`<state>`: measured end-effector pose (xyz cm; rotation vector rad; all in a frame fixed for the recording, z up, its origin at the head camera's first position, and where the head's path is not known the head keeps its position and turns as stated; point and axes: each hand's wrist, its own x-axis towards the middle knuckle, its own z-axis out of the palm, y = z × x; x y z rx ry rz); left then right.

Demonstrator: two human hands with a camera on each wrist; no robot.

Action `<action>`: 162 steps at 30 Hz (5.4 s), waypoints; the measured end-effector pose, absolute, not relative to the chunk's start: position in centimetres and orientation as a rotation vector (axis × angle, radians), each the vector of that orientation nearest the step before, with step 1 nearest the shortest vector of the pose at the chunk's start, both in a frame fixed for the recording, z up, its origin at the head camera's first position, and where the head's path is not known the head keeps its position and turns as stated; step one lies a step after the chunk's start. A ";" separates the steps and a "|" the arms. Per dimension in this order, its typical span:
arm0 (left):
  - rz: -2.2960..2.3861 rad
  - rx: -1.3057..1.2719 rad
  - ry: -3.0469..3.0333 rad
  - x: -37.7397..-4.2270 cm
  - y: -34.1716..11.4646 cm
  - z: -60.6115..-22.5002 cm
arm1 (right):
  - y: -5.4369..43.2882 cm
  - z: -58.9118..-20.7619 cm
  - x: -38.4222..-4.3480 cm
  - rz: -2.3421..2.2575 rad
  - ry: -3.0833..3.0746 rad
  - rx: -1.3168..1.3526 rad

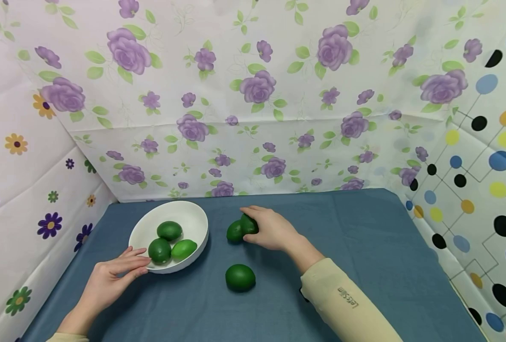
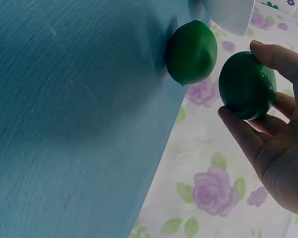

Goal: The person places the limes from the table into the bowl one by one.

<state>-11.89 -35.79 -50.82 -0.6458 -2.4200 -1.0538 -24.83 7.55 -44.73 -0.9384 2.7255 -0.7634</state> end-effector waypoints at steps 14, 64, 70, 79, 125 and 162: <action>-1.044 -0.653 -2.416 -11.9 -35.8 -50.9 | 6.6 -44.6 -24.9 -0.789 2.717 -0.977; -1.033 -0.654 -2.426 -12.0 -35.7 -50.7 | 1.6 -42.4 -24.6 -0.747 2.682 -1.155; -1.035 -0.655 -2.425 -12.1 -35.7 -50.7 | 0.9 -42.2 -24.6 -0.729 2.683 -1.155; -1.028 -0.652 -2.424 -12.0 -35.8 -50.7 | -0.7 -41.5 -24.7 -0.734 2.650 -1.228; -1.029 -0.673 -2.407 -12.1 -35.7 -50.7 | -6.6 -41.3 -25.4 -0.356 2.642 -1.284; -1.037 -0.683 -2.385 -12.3 -35.6 -50.9 | -11.5 -43.9 -25.9 0.296 2.701 -1.184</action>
